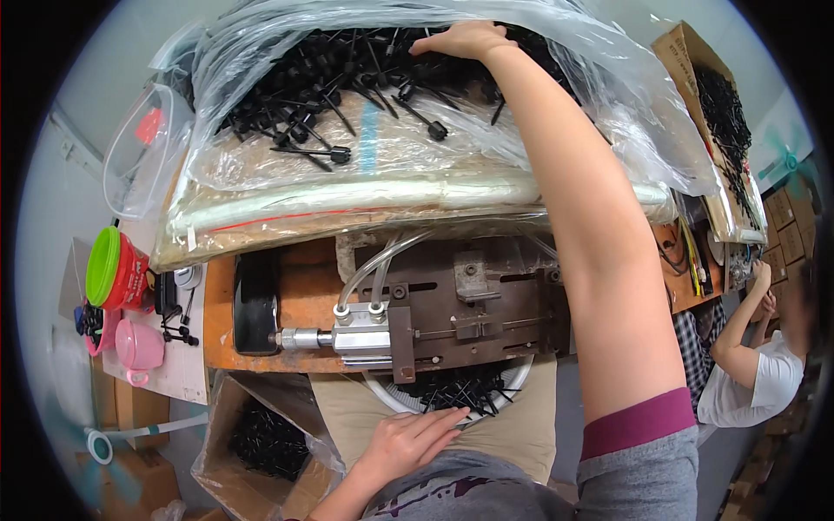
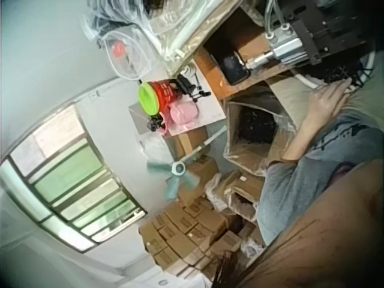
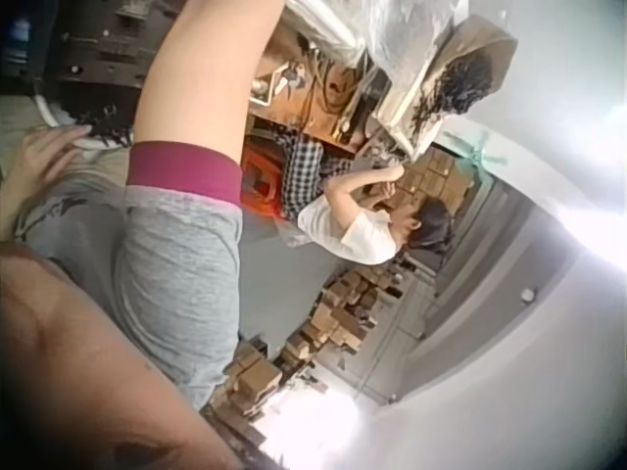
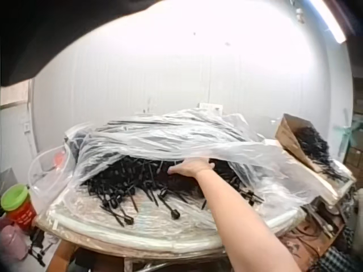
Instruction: The person is using a specialized assembly jig or press to insert and secure components into small black plastic housings.
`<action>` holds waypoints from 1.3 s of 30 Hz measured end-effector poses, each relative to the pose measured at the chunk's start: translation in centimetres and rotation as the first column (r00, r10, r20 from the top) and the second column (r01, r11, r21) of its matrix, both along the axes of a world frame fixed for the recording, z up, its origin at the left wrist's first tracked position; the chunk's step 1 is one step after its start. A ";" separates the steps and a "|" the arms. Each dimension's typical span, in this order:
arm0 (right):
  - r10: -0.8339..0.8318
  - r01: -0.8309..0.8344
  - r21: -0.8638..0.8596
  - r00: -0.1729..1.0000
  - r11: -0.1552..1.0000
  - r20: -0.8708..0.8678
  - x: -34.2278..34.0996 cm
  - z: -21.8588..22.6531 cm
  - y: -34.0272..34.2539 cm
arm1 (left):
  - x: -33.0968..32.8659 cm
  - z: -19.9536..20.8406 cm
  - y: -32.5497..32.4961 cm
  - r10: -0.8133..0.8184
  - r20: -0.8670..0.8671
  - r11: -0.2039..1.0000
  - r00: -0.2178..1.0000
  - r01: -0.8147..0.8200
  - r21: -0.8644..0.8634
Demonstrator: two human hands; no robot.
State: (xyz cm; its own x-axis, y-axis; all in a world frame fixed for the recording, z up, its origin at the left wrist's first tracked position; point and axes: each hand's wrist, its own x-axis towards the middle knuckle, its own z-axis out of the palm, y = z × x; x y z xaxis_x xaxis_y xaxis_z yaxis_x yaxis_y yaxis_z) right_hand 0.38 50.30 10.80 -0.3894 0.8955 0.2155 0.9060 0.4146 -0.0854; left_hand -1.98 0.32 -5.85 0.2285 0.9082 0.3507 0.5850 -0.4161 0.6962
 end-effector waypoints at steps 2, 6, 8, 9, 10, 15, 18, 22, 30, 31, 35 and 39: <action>-0.015 0.014 -0.020 1.000 1.000 -0.024 -0.4 -0.2 -0.5 | 0.1 0.0 0.1 -0.005 0.000 1.000 1.000 0.005 -0.015; 0.032 -0.049 -0.172 0.994 0.984 -0.100 0.0 0.5 -1.7 | 0.2 -0.1 0.2 -0.022 -0.020 1.000 1.000 0.022 -0.018; 0.045 -0.068 -0.191 0.991 0.979 -0.123 0.2 1.0 -2.7 | 0.2 -0.1 0.1 -0.017 -0.027 0.999 0.999 0.016 -0.033; 0.054 -0.075 -0.167 0.990 0.983 -0.127 0.3 0.8 -3.4 | 0.3 -0.2 0.0 -0.006 -0.025 0.999 1.000 0.005 -0.031; 0.056 -0.075 -0.142 0.990 0.987 -0.130 0.7 0.8 -3.7 | 0.5 -0.3 0.0 -0.002 -0.021 1.000 1.000 0.001 -0.028; 0.201 -0.208 -0.133 0.978 0.969 -0.063 2.1 1.5 -4.9 | 1.2 -1.0 -0.3 -0.039 -0.047 0.998 0.998 0.037 -0.042; 0.245 -0.230 -0.202 0.968 0.952 0.052 2.1 2.2 -6.6 | 1.5 -1.1 -0.2 -0.065 -0.071 0.996 0.995 0.061 -0.059; 0.292 -0.285 -0.260 0.956 0.923 -0.011 3.0 1.7 -8.2 | 2.0 -0.9 -0.2 -0.073 -0.103 0.996 0.992 0.068 -0.056; 0.425 -0.430 -0.380 0.899 0.819 -0.101 7.2 3.6 -12.0 | 2.3 -1.6 -0.7 -0.118 -0.137 0.992 0.984 0.111 -0.061; 0.438 -0.445 -0.353 0.893 0.823 -0.104 8.2 3.6 -11.4 | 2.4 -1.6 -0.7 -0.132 -0.134 0.990 0.982 0.125 -0.060; 0.534 -0.580 -0.069 0.785 0.812 -0.315 10.3 4.8 -11.4 | 2.5 -1.8 -1.0 -0.110 -0.112 0.993 0.988 0.106 -0.042; 0.554 -0.588 -0.021 0.774 0.809 -0.308 14.1 8.2 -14.8 | 2.3 -2.2 -0.9 -0.097 -0.113 0.995 0.989 0.093 -0.033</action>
State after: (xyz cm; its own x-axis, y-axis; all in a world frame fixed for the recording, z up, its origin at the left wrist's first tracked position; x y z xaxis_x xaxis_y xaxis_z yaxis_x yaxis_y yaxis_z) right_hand 14.48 35.48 19.00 -0.7762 0.5512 0.3060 0.4369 0.8202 -0.3692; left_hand 0.32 -0.60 -8.01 0.3513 0.8895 0.2921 0.6201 -0.4548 0.6393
